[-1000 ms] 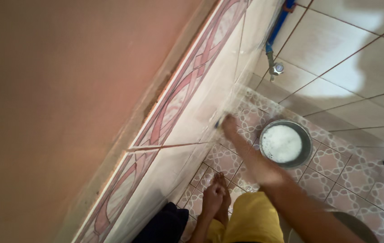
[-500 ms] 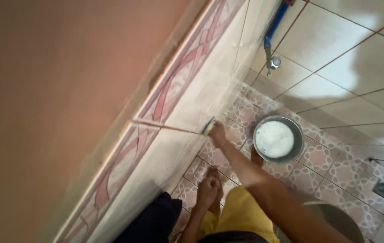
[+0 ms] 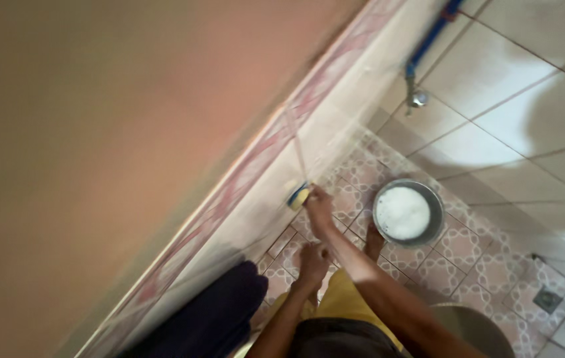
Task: The person scrubs the bathroom wall tiles with a sponge and soapy water from a bucket.
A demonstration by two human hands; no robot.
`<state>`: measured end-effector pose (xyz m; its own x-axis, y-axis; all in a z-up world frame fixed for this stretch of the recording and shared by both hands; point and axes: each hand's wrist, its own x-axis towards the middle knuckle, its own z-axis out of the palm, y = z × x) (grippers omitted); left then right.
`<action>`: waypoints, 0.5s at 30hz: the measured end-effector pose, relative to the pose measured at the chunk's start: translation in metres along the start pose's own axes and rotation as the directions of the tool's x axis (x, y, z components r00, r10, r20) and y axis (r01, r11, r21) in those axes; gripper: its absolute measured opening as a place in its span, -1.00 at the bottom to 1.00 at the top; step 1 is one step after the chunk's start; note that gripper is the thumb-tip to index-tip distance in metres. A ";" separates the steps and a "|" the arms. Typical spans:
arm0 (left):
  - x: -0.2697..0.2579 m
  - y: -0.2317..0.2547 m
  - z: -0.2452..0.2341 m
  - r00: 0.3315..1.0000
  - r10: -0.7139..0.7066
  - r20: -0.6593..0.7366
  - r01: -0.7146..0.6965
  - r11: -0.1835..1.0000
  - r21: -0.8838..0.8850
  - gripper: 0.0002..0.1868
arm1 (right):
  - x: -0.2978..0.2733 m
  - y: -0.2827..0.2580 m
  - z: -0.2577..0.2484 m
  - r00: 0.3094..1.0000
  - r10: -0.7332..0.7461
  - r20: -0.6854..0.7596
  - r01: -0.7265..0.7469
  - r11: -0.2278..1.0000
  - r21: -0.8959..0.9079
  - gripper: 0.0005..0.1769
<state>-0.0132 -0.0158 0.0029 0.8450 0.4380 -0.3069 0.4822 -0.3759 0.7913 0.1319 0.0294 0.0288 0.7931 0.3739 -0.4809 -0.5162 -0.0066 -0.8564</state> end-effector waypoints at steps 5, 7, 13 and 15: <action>-0.001 0.003 -0.005 0.975 -0.207 0.075 0.197 0.973 0.124 -0.77 | -0.073 -0.074 0.033 0.989 -0.141 0.037 0.142 0.989 -0.030 -0.53; -0.001 0.005 -0.010 0.969 -0.227 0.094 0.218 0.971 0.102 -0.75 | -0.097 -0.096 0.043 0.974 -0.218 0.052 0.223 0.969 -0.106 -0.49; -0.002 0.017 -0.023 0.950 -0.277 0.143 0.273 0.961 0.051 -0.72 | -0.131 -0.120 0.062 0.934 -0.351 0.063 0.350 0.868 -0.351 -0.47; -0.005 0.023 -0.029 0.942 -0.298 0.154 0.295 0.955 0.040 -0.70 | -0.123 -0.098 0.059 0.909 -0.414 0.054 0.393 0.806 -0.441 -0.49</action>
<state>-0.0127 -0.0029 0.0374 0.6880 0.3985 -0.6066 0.7191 -0.2619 0.6436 0.0657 0.0388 0.1831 0.9168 0.3927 -0.0725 0.0385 -0.2676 -0.9628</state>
